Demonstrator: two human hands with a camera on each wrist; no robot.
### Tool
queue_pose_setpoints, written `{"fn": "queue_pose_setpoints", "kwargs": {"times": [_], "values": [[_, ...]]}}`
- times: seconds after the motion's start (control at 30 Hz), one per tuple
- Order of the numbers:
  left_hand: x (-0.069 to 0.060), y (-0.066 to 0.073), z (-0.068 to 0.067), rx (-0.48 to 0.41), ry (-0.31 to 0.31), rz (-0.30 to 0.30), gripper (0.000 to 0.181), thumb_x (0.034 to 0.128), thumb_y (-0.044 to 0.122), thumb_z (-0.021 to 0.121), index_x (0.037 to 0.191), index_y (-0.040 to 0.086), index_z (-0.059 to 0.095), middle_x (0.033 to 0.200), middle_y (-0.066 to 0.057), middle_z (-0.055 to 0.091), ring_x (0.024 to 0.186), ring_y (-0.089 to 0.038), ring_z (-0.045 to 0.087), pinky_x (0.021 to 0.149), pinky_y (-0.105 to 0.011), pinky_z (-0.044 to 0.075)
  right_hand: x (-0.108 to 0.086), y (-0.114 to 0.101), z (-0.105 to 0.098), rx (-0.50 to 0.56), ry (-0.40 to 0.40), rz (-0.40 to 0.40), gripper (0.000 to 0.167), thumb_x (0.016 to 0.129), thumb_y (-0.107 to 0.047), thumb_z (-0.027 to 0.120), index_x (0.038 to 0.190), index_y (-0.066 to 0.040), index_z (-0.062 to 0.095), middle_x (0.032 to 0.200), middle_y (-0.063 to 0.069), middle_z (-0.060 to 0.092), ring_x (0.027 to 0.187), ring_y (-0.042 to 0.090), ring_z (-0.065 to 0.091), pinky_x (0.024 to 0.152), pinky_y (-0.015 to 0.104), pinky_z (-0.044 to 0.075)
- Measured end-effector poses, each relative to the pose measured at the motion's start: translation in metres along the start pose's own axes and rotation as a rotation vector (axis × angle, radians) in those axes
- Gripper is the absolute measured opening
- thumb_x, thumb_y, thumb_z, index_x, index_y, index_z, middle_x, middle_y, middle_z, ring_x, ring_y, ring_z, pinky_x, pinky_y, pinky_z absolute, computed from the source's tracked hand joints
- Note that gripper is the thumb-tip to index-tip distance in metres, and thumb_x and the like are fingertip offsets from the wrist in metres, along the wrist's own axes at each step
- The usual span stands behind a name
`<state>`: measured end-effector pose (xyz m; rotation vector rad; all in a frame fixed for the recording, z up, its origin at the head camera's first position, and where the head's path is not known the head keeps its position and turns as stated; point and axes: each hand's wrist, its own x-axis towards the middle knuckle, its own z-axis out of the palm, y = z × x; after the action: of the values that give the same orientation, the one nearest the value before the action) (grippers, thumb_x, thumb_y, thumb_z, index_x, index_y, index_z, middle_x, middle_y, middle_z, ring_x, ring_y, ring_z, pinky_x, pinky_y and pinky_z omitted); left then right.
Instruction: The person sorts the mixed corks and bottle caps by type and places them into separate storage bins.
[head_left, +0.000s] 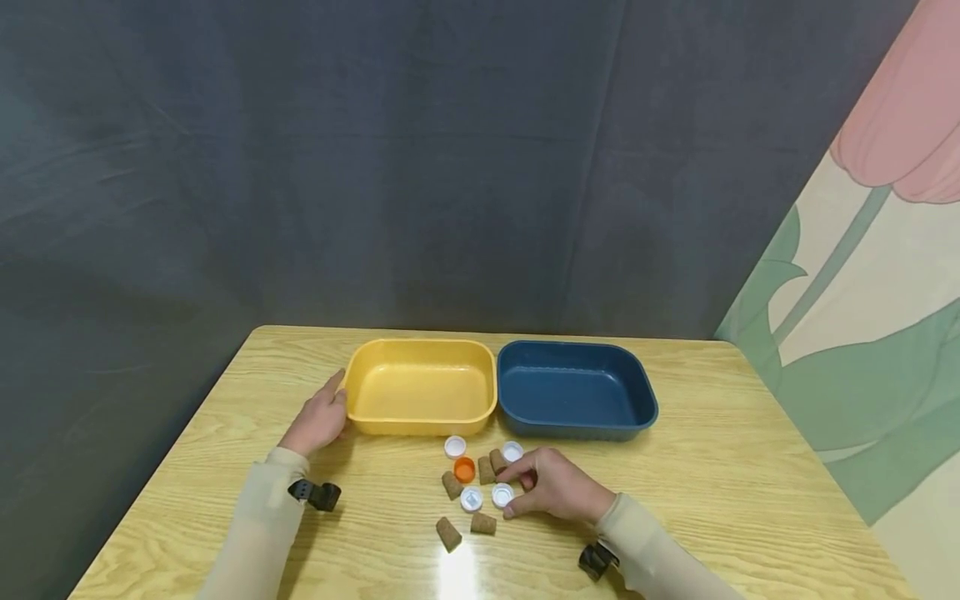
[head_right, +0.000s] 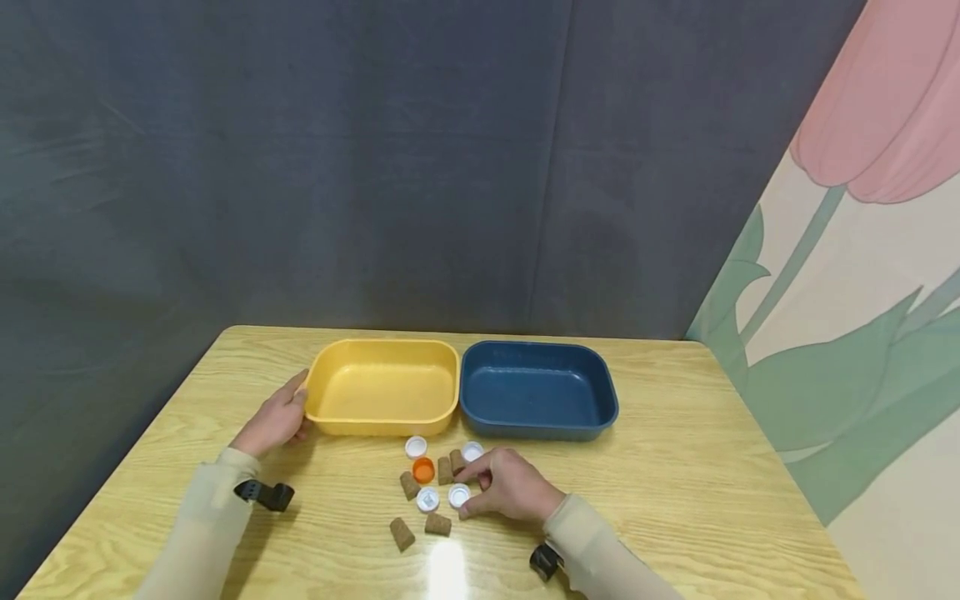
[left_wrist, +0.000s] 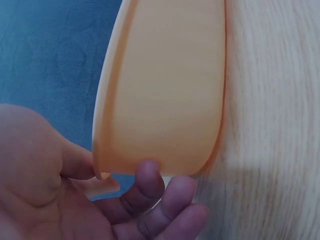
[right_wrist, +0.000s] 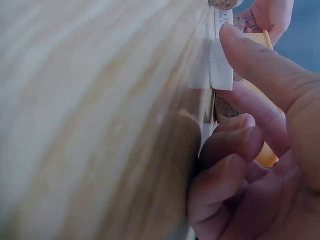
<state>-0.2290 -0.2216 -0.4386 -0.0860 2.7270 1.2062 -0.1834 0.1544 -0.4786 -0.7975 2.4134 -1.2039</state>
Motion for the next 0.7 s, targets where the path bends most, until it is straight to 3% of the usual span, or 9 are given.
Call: {"fn": "queue_pose_setpoints", "kwargs": {"times": [0.3,0.7], "values": [[0.0006,-0.0008,-0.0028,-0.034,-0.032,-0.01,0.057,0.1097,0.023,0.022,0.163,0.014,0.004,0.08,-0.016,0.057,0.067,-0.024,0.057,0.064,-0.034,0.049,0.0009,-0.0022,0.0014,-0.016,0.007,-0.021,0.028,0.074,-0.017,0.09,0.099,-0.01,0.081,0.063,-0.009,0.049,0.058,-0.001,0.042,0.055,0.016,0.036],[0.0001,-0.0021,-0.0018,-0.066,-0.031,-0.011,0.056,0.1103,0.022,0.023,0.163,0.015,0.005,0.083,-0.018,0.057,0.067,-0.025,0.059,0.063,-0.037,0.053,0.0013,-0.0032,0.002,-0.054,0.019,-0.053,0.026,0.074,-0.017,0.089,0.098,-0.013,0.081,0.063,-0.011,0.05,0.058,-0.002,0.043,0.055,0.017,0.037]]}}
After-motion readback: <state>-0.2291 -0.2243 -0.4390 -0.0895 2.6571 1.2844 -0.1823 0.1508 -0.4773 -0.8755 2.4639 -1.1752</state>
